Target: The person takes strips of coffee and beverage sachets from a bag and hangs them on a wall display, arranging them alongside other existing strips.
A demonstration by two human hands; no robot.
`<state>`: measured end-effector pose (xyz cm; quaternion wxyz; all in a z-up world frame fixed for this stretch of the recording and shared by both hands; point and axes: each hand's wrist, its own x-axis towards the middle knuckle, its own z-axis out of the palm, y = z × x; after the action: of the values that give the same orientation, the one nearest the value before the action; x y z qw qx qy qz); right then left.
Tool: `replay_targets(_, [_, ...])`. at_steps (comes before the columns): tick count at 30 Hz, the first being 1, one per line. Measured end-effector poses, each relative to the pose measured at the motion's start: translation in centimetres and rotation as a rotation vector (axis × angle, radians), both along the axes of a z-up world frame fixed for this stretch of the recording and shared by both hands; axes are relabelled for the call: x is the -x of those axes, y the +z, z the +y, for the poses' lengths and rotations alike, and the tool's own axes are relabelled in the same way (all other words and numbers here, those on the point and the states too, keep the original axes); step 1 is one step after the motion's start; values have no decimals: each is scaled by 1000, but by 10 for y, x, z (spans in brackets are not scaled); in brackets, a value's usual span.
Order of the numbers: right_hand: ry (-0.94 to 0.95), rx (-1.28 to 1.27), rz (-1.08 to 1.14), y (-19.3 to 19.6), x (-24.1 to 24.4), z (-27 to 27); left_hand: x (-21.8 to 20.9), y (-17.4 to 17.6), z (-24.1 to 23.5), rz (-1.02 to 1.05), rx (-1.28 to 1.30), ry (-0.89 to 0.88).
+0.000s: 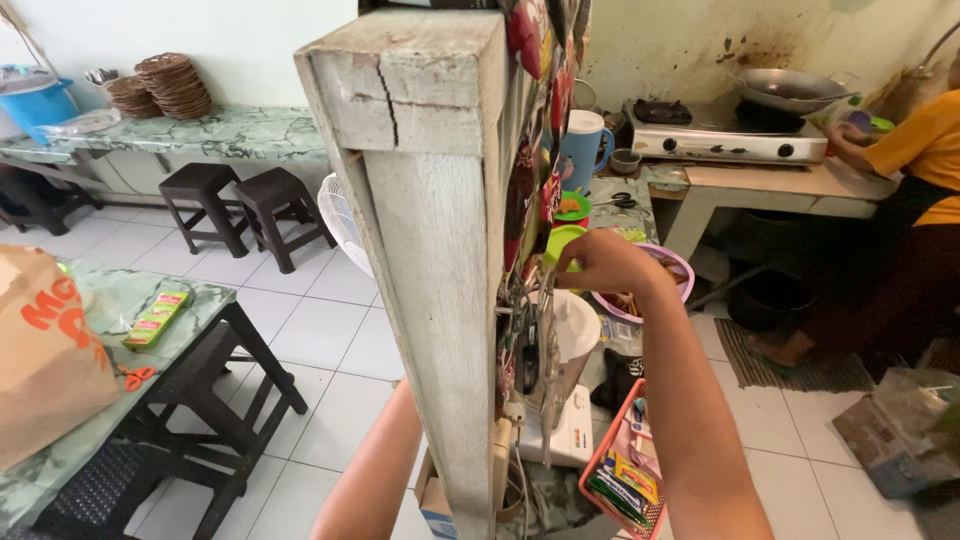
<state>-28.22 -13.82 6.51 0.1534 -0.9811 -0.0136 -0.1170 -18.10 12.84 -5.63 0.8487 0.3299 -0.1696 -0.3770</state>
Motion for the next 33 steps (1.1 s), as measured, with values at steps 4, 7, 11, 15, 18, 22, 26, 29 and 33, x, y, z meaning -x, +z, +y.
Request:
replay_targets(4, [-224, -223, -330, 33, 44, 29, 3, -4, -2, 0, 0, 21])
replay_targets(7, [61, -437, -475, 36, 57, 65, 3, -6, -3, 2, 0, 38])
replay_targets(11, [-147, -252, -477, 30, 49, 94, 2, -10, 0, 8, -10, 74])
replay_targets(15, [-308, 23, -666, 25, 30, 100, -4, -7, -5, 6, -1, 113])
replay_targets(18, [-455, 81, -593, 21, 20, 100, -2, -8, -10, 13, 5, 133])
replay_targets(22, [-542, 148, -534, 17, 0, 88, 1, -8, -15, 14, 17, 148])
replay_targets(26, [-453, 113, -614, 3, -16, 79, 2, -9, -10, 10, 24, 166])
replay_targets(29, [-422, 130, -641, 4, -16, 75, 4, -15, -7, 9, 16, 159])
replay_targets(33, [-551, 90, -497, 14, -14, 87, 4, -25, 1, 3, -13, 116])
